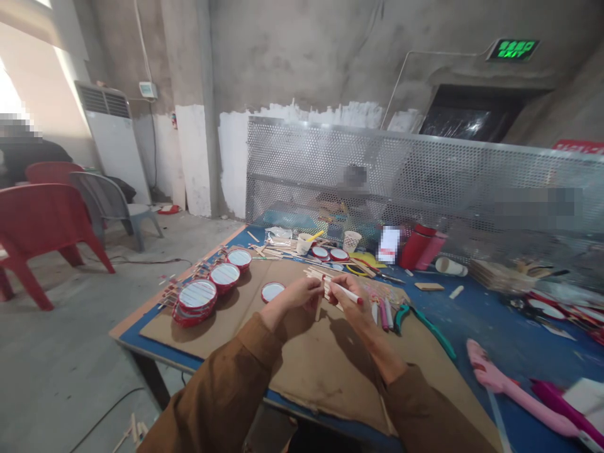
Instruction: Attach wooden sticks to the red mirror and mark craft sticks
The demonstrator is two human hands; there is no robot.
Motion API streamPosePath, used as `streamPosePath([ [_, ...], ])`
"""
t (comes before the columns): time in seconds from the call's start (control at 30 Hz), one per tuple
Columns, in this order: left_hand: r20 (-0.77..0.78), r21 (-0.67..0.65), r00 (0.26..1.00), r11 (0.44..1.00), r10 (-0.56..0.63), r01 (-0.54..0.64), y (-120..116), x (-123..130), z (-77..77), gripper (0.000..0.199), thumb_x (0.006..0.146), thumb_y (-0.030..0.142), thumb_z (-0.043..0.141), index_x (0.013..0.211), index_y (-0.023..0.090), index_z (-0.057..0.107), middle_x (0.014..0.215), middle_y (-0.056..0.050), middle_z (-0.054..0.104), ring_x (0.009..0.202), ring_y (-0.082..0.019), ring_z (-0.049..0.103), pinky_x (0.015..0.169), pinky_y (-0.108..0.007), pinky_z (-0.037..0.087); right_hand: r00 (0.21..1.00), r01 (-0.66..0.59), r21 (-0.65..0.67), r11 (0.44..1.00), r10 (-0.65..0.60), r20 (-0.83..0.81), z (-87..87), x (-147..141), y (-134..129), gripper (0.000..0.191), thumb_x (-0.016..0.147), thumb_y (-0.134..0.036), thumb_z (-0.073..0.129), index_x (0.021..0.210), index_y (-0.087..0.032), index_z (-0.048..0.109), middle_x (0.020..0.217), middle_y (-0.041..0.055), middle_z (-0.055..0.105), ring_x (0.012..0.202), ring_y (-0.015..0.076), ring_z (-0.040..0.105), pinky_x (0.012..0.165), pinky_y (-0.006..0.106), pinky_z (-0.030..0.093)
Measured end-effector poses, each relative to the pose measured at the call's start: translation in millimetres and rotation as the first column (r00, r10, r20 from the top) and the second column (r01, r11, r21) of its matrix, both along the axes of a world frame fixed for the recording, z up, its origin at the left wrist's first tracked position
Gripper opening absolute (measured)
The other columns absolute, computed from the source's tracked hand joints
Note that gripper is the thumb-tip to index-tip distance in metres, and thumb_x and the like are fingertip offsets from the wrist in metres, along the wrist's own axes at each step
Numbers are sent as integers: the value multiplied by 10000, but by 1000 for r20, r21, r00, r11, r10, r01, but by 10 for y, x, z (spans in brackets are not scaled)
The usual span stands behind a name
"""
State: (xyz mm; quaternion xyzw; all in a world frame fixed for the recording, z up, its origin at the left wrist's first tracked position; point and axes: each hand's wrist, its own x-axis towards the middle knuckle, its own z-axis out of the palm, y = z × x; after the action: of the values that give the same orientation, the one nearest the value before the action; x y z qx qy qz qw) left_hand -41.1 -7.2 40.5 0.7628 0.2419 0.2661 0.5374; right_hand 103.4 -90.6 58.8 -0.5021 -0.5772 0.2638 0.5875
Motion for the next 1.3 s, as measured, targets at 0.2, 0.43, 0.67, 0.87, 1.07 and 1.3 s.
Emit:
streamPosePath([
  [0.2,-12,-22,999,999,29,-30,15,29,-31,259,874,355,541,696,177,482,559,28,493,490,-96,477,483,-216,379,999,19,-13,1000,-19,-49,-14,23,12,237,809,-432,636,847,-212,556,654,-26,600,546,135,556,530,261,440],
  [0.43,4,-17,1000,1000,4,-4,33,13,-22,286,866,395,586,708,165,527,566,8,525,517,-107,487,498,-224,389,999,-27,0,1000,27,-47,-9,-7,11,292,779,-480,671,858,-214,582,661,-3,622,572,159,571,551,287,468],
  [0.67,-28,-54,999,998,29,-30,-16,12,24,262,879,342,558,691,176,481,545,26,499,488,-103,486,489,-221,389,999,18,-21,1000,-19,-47,17,21,-1,267,789,-463,647,825,-215,554,656,-12,603,562,147,564,533,267,460],
  [0.87,-13,-44,1000,999,4,-5,-12,4,36,243,880,332,562,709,172,497,552,25,502,503,-99,484,495,-215,385,997,-14,-11,1000,14,-70,16,4,28,311,767,-481,677,867,-204,577,671,-1,637,573,150,587,561,282,481],
  [1.07,9,-16,1000,1000,2,-2,-11,3,30,233,874,318,556,701,166,518,553,21,506,501,-94,470,488,-211,375,1000,-13,-27,1000,13,-21,27,-12,5,279,758,-462,665,805,-205,566,658,-13,609,538,136,565,532,271,465],
  [1.3,-2,-25,1000,999,26,-26,12,20,-10,233,854,320,565,684,174,500,561,25,503,492,-98,472,475,-216,380,999,7,-3,1000,-7,-36,1,23,16,240,791,-440,633,820,-216,550,628,-28,592,526,140,565,528,270,465],
])
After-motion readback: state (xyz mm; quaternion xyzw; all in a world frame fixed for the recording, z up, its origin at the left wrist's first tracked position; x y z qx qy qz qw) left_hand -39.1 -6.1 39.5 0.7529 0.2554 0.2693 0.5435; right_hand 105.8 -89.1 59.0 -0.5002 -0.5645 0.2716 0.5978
